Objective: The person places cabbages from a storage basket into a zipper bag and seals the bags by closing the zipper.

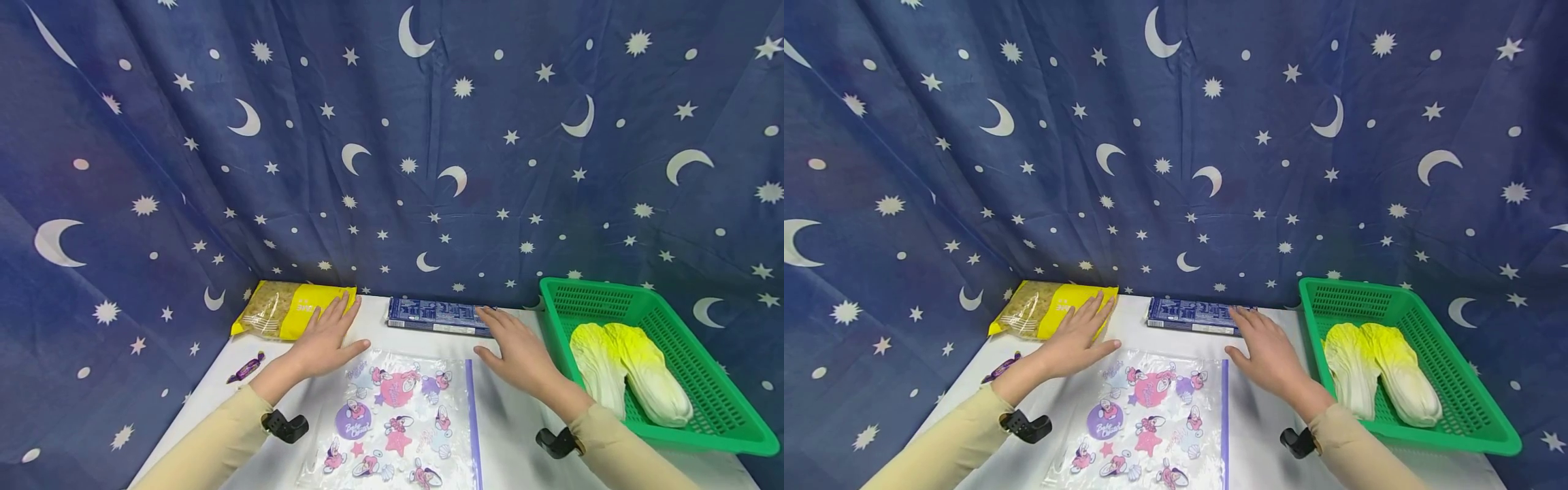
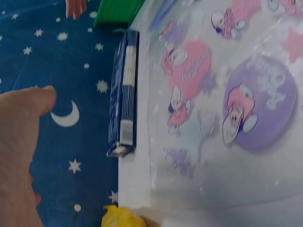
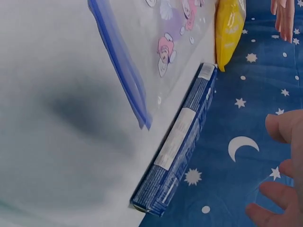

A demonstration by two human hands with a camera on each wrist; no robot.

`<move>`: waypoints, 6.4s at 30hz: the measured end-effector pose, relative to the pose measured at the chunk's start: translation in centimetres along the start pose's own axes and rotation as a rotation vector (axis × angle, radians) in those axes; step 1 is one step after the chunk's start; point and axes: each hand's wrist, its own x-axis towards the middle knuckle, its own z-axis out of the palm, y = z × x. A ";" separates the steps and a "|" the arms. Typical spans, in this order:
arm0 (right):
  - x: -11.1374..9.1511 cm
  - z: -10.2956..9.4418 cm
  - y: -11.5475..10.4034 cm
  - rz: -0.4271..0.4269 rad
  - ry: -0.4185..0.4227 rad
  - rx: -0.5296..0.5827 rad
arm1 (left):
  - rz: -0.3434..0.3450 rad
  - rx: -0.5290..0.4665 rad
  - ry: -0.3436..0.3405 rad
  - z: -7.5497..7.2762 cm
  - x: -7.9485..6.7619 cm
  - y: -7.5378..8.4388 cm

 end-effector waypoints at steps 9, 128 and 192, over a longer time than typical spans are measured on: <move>-1.4 0.5 -0.7 -0.001 0.032 0.006 | 0.044 -0.026 -0.043 0.2 -0.7 2.4; -8.7 4.1 -1.1 0.931 -0.247 1.140 | -0.184 0.210 -0.275 13.1 2.1 20.4; -3.7 3.3 -6.8 0.428 -0.035 0.861 | -0.092 -0.730 -0.154 6.7 -0.4 13.7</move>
